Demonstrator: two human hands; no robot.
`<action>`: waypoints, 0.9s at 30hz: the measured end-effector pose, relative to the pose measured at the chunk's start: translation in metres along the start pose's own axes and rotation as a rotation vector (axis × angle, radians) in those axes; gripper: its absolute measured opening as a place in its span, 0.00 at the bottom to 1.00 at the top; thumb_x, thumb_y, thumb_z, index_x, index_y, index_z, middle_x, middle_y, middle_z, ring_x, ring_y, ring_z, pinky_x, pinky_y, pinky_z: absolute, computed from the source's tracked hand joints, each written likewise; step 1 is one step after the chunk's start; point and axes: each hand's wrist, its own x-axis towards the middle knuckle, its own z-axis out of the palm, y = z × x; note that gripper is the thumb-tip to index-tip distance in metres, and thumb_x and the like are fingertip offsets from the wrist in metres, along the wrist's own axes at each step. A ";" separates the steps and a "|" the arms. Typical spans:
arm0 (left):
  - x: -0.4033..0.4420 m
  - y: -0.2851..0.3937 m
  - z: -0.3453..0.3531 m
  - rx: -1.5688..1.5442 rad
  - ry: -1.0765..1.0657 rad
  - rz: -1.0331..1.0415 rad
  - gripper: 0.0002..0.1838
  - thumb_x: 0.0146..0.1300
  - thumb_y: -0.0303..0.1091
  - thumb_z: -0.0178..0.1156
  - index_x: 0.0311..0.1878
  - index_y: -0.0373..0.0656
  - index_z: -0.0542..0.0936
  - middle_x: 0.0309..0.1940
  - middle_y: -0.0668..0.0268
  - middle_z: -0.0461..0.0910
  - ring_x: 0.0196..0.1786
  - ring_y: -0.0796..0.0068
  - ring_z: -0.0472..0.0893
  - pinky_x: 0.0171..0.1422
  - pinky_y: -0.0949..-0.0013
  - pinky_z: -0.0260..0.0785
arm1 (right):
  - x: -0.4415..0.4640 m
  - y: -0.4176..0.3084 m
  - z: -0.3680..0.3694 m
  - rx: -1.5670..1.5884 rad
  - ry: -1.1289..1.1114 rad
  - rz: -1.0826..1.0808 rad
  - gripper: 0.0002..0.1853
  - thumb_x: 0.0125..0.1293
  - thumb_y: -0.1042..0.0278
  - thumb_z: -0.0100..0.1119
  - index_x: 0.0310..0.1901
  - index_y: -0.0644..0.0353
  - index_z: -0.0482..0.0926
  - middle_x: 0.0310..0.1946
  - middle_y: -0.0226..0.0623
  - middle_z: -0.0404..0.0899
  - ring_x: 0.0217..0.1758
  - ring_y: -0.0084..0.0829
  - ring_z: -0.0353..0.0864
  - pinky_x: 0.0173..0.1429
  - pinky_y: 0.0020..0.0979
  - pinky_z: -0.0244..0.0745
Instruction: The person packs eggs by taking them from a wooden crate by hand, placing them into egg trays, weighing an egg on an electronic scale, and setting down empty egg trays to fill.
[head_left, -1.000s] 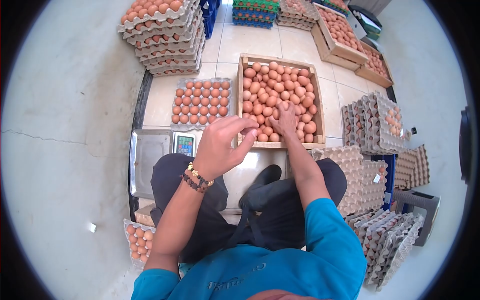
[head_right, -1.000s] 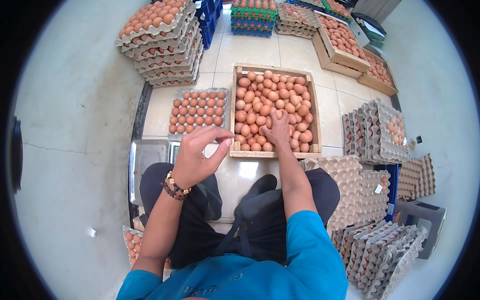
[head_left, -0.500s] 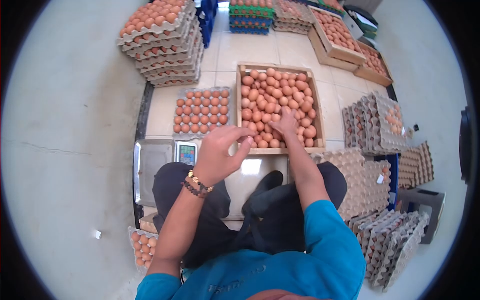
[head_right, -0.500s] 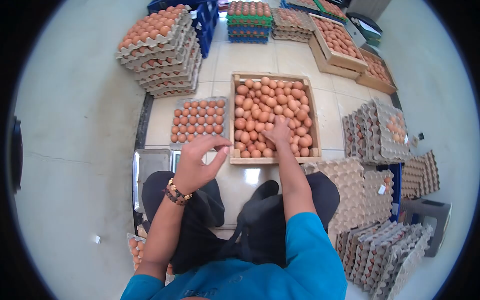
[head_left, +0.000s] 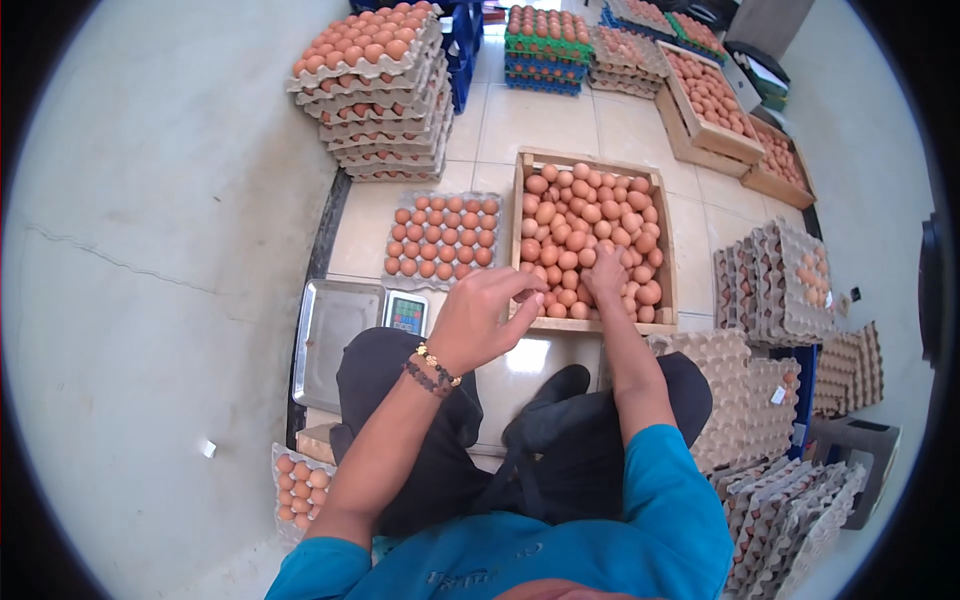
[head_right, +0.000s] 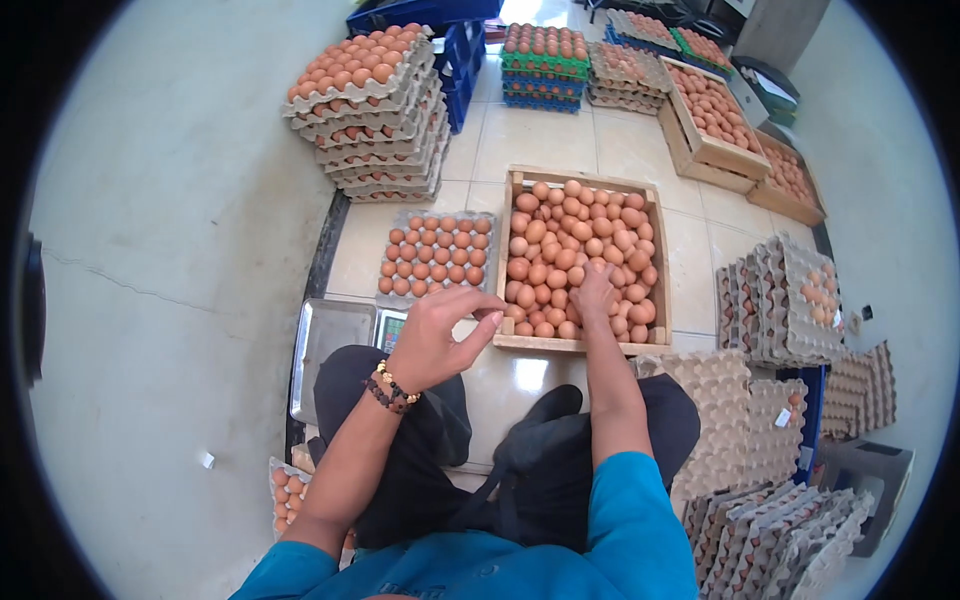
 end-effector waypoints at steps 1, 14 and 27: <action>0.000 -0.001 0.002 -0.005 -0.007 0.006 0.05 0.63 0.29 0.65 0.39 0.39 0.84 0.34 0.61 0.85 0.38 0.64 0.84 0.45 0.66 0.74 | 0.001 0.004 0.003 -0.013 0.008 0.005 0.24 0.53 0.64 0.66 0.54 0.43 0.77 0.60 0.48 0.64 0.53 0.52 0.79 0.57 0.47 0.79; 0.003 -0.001 0.008 0.047 -0.087 -0.006 0.06 0.63 0.27 0.64 0.42 0.38 0.84 0.32 0.62 0.85 0.36 0.66 0.84 0.43 0.67 0.75 | 0.005 0.020 -0.005 0.286 0.032 0.083 0.26 0.47 0.60 0.75 0.51 0.48 0.80 0.58 0.44 0.65 0.52 0.48 0.80 0.57 0.44 0.79; 0.016 -0.018 0.028 -0.258 0.020 -0.234 0.19 0.64 0.32 0.66 0.57 0.39 0.80 0.44 0.59 0.85 0.43 0.72 0.86 0.50 0.70 0.79 | 0.013 -0.035 -0.049 1.130 0.107 -0.313 0.19 0.45 0.67 0.78 0.40 0.62 0.84 0.36 0.38 0.81 0.42 0.30 0.81 0.44 0.32 0.79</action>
